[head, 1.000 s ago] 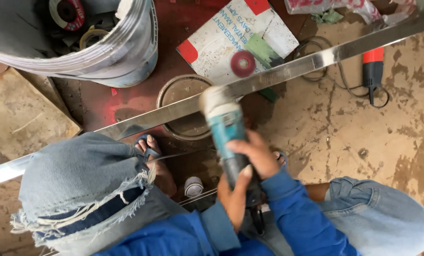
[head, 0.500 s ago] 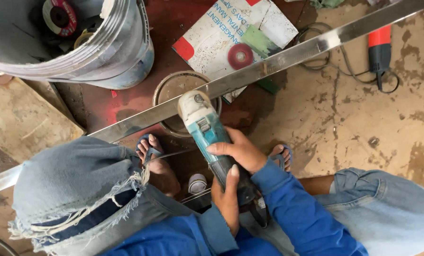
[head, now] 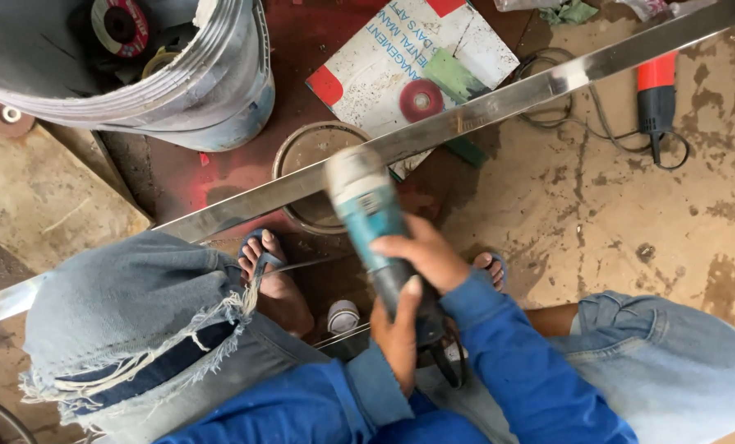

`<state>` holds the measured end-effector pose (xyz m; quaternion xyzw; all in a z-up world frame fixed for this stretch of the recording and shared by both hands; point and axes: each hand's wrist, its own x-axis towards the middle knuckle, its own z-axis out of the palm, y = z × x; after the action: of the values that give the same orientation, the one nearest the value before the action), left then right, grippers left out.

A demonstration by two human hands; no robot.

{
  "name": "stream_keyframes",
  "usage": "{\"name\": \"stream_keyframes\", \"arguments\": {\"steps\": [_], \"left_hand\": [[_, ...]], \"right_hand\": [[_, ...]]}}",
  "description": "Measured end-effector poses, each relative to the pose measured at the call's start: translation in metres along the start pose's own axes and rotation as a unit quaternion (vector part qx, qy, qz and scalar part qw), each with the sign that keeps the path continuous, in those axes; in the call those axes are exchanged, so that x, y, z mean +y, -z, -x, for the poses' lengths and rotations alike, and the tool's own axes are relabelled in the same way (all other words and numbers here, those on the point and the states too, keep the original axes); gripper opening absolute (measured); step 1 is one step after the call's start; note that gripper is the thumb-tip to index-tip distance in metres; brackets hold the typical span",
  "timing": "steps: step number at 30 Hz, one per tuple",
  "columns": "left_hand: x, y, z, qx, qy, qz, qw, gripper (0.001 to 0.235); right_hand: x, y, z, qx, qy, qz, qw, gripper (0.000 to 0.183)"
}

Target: Using an angle grinder to smooth and polish the edges of a long metal bar.

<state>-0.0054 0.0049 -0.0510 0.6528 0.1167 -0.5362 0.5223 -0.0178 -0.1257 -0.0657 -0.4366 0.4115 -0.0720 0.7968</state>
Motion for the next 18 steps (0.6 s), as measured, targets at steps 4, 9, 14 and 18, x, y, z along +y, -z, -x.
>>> {"name": "stream_keyframes", "arguments": {"steps": [4, 9, 14, 18], "left_hand": [[0.014, 0.011, 0.009, 0.016, 0.028, -0.002, 0.999, 0.066], [0.03, 0.004, -0.001, -0.078, -0.007, -0.05, 0.996, 0.046], [0.029, 0.009, 0.004, -0.059, 0.001, -0.091, 0.994, 0.059], [0.006, 0.019, 0.007, 0.003, -0.004, -0.019, 1.0, 0.06]], "right_hand": [[0.001, -0.012, -0.005, -0.024, -0.013, 0.088, 0.996, 0.048], [-0.006, -0.002, 0.016, 0.119, 0.03, -0.052, 0.991, 0.033], [-0.008, -0.011, 0.011, 0.083, 0.031, -0.047, 0.995, 0.036], [0.007, -0.015, -0.001, -0.019, -0.005, 0.041, 0.999, 0.051]]}}
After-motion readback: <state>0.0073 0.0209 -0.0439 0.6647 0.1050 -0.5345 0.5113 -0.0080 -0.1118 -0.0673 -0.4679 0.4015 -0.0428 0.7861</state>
